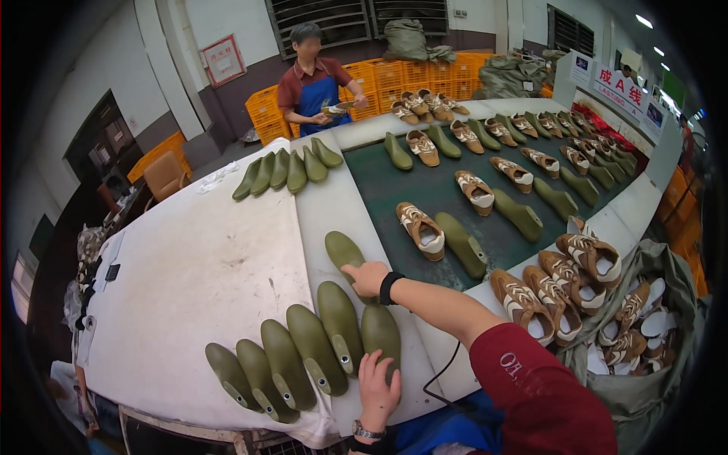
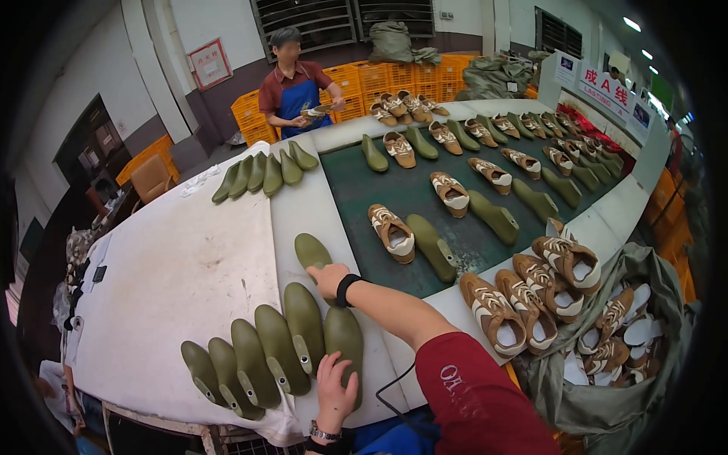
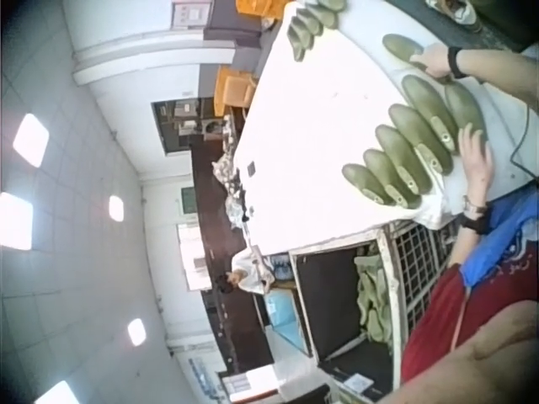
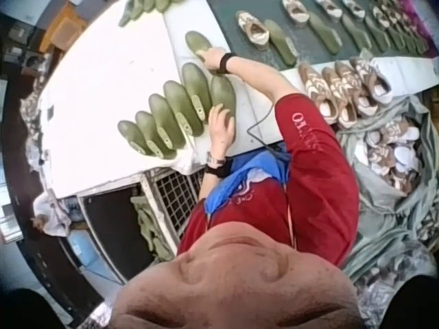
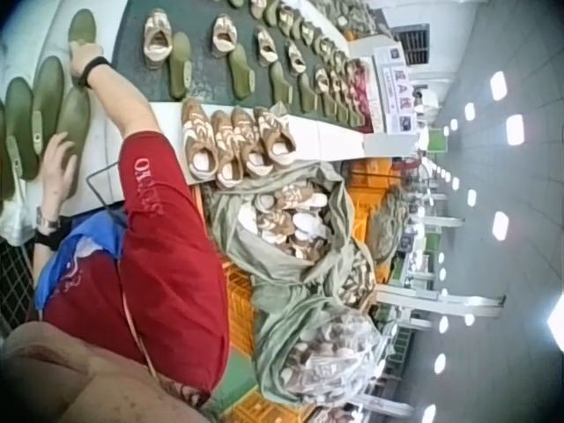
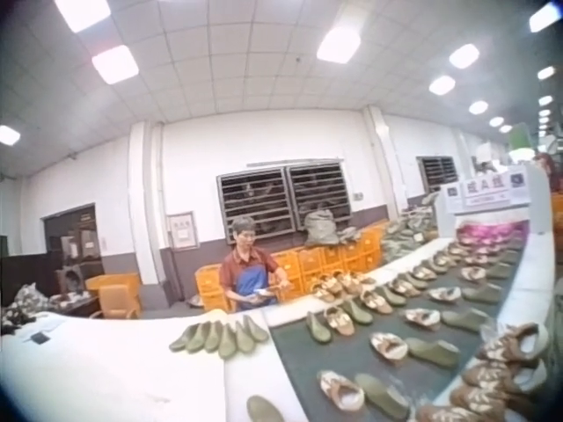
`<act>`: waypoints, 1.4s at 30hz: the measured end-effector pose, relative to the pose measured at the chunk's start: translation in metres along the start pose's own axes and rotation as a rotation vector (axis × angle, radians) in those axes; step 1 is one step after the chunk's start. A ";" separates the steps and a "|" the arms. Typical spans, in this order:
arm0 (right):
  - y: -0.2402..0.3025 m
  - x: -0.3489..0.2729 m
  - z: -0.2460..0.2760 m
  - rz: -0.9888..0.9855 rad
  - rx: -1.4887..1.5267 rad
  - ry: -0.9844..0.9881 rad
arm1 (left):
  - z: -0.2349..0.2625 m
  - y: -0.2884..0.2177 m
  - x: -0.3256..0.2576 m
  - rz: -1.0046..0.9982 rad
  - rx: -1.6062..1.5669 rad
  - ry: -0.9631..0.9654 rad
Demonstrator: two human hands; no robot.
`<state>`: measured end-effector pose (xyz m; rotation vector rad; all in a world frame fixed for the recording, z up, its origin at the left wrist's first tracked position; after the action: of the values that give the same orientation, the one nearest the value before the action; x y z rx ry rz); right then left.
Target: The worker is sorting shoes and shoe lasts on a production line, placing finished shoes into bags and organizing lasts.
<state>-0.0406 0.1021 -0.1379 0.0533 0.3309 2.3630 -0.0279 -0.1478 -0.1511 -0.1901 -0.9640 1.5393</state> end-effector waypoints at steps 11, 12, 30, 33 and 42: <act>-0.006 0.005 -0.013 0.005 0.001 -0.018 | -0.002 -0.002 0.001 0.009 0.007 0.013; -0.007 0.005 -0.014 0.003 0.006 -0.018 | -0.003 -0.002 0.001 0.009 0.004 0.017; -0.002 0.007 -0.012 -0.014 0.033 -0.038 | -0.002 -0.005 0.002 0.023 0.030 0.034; -0.001 0.007 -0.008 -0.074 0.035 0.008 | -0.003 -0.004 0.003 0.023 0.022 0.034; -0.047 -0.117 0.050 0.247 0.322 -0.076 | -0.007 0.005 0.004 -0.044 0.008 0.012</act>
<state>0.0830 0.0654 -0.0952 0.3529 0.6995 2.5188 -0.0279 -0.1405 -0.1572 -0.1715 -0.9464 1.4997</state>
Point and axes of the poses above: each hand's wrist, its own x-axis towards the middle knuckle, its own z-axis out of the back of the hand, y = z × x, the point moved 3 cm from there along x, towards the middle knuckle, and after that the axes turned 2 degrees about -y, right-handed, at the moved point
